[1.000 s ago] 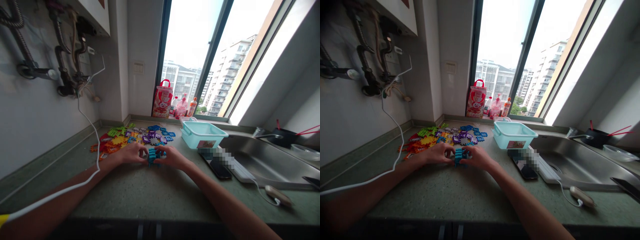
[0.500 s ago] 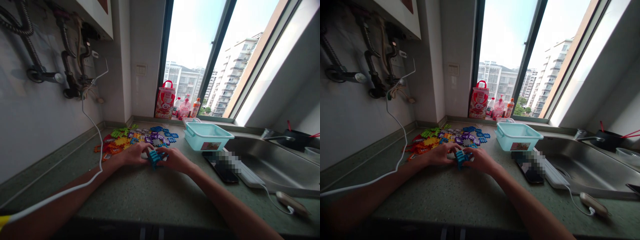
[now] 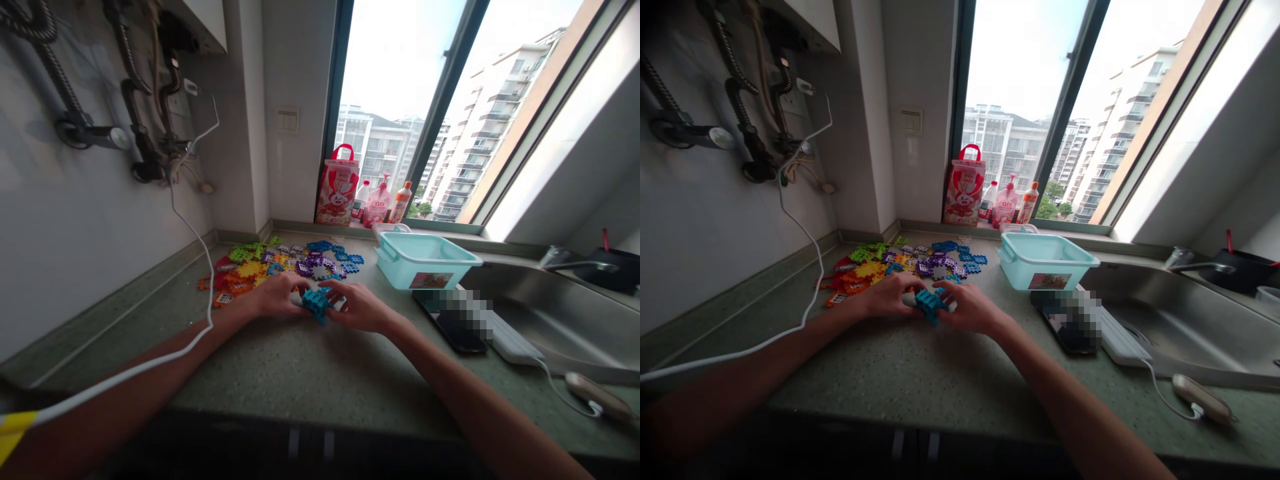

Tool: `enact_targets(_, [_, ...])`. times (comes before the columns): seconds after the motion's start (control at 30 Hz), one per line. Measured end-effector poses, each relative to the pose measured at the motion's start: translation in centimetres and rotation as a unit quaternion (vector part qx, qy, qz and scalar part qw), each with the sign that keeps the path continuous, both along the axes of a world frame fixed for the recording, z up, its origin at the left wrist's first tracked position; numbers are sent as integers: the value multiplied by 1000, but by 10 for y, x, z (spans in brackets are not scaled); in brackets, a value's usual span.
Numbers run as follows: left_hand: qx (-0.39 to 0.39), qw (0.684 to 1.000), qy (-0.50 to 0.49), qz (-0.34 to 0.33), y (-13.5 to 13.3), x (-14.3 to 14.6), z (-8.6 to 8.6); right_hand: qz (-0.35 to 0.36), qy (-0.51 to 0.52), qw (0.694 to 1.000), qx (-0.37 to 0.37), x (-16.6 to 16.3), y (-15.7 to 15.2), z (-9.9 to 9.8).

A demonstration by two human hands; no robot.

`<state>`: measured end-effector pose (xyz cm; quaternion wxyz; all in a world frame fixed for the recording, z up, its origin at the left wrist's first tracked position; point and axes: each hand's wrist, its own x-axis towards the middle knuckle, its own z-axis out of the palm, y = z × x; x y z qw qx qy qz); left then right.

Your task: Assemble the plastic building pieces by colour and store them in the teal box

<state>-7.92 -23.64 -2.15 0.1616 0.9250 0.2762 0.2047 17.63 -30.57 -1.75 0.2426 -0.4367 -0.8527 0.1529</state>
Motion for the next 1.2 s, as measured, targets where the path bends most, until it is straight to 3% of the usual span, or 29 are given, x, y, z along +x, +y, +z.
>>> enact_targets(0.27, [-18, 1000, -1, -2, -2, -1, 2, -18, -43, 998, 34, -4, -1, -4])
enact_targets(0.57, [9, 996, 30, -89, 7, -12, 8, 9, -43, 999, 26, 2, 3, -4])
enact_targets(0.77, [-40, 996, 37, -65, 7, -14, 9, 27, -51, 998, 26, 4, 4, -5])
enact_targets(1.03, [-64, 996, 27, -56, 8, -9, 1, -54, -62, 995, 48, 8, 10, -8])
enact_targets(1.2, [-131, 991, 19, -27, 3, -1, -4, -52, -68, 996, -30, 8, 4, 5])
